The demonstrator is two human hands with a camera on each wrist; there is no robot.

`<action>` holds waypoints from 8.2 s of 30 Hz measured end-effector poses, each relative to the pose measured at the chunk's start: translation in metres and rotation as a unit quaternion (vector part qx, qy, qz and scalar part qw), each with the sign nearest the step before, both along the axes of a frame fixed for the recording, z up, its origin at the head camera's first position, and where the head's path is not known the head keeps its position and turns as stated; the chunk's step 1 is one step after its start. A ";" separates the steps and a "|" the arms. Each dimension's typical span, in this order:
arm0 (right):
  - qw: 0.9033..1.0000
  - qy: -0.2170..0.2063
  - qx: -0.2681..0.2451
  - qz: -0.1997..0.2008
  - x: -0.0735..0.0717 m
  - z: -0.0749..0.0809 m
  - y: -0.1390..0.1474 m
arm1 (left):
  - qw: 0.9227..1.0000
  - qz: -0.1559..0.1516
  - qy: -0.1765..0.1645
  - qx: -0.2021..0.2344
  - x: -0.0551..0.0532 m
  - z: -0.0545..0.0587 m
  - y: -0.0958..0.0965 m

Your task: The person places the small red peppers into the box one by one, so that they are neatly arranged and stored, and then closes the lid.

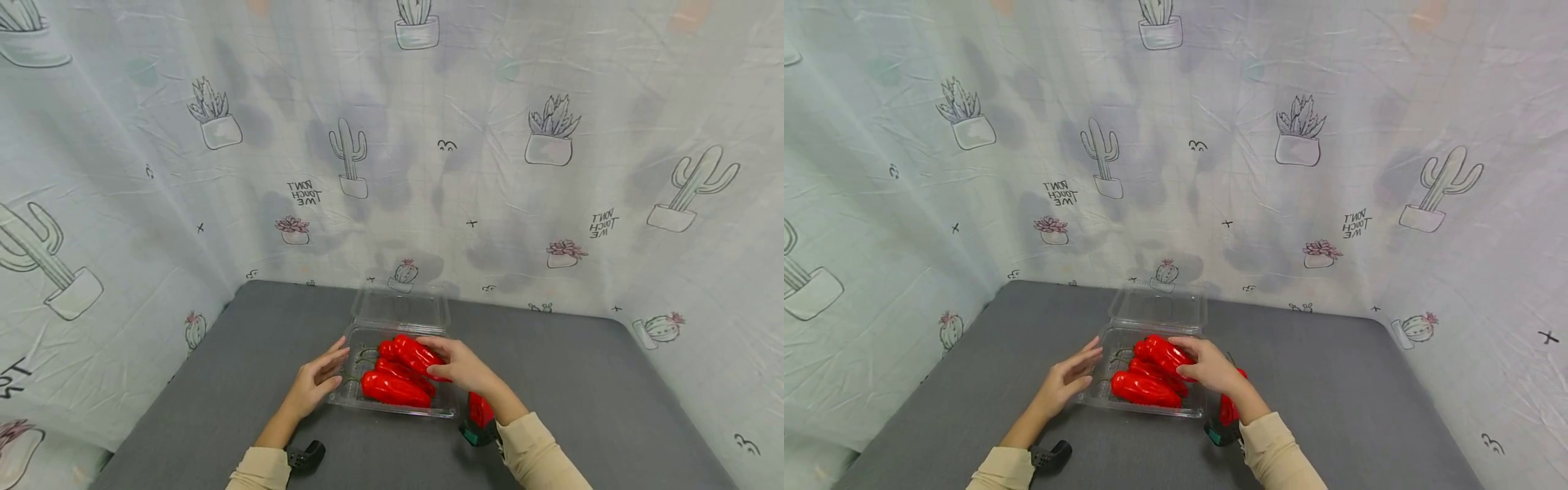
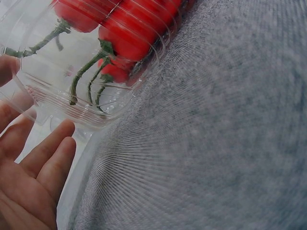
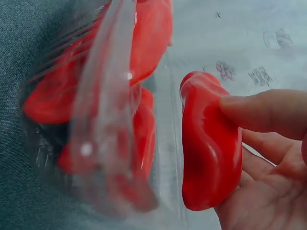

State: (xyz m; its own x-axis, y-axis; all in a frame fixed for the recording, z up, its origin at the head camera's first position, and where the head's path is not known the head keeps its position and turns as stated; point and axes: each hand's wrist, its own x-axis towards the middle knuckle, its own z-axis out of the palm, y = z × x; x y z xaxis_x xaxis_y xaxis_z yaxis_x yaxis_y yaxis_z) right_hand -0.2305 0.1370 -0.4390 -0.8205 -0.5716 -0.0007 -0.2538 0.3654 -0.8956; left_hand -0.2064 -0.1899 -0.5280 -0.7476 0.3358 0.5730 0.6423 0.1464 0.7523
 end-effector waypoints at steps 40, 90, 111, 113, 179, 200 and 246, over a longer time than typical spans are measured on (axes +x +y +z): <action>0.996 -0.014 0.047 0.077 -0.012 -0.012 -0.023 | 1.000 -0.011 0.009 0.008 -0.001 0.001 0.000; 0.978 0.050 -0.083 -0.185 0.067 -0.036 0.081 | 1.000 0.000 -0.001 0.000 -0.001 0.000 -0.001; 0.952 0.014 -0.002 -0.306 0.074 -0.052 0.073 | 1.000 0.001 0.000 0.000 -0.001 0.000 0.000; 0.952 0.006 0.004 -0.305 0.073 -0.054 0.072 | 1.000 -0.004 0.002 0.003 -0.001 -0.001 0.000; 0.949 -0.054 -0.077 -0.300 0.062 -0.050 0.073 | 1.000 -0.012 -0.005 0.007 0.001 0.000 0.000; 0.967 -0.019 -0.100 -0.235 0.041 -0.017 0.062 | 1.000 -0.014 -0.001 0.004 -0.003 -0.004 -0.001; 0.988 -0.063 0.096 0.099 -0.065 0.031 -0.019 | 1.000 -0.008 -0.012 0.004 0.001 0.004 0.001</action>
State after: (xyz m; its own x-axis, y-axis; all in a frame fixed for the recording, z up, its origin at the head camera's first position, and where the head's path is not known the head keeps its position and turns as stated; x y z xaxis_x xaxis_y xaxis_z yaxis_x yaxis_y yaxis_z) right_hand -0.2954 0.1181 -0.4081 -0.6784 -0.7007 -0.2209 -0.2278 0.4865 -0.8435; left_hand -0.2050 -0.1890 -0.5244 -0.7555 0.3431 0.5581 0.6268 0.1305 0.7682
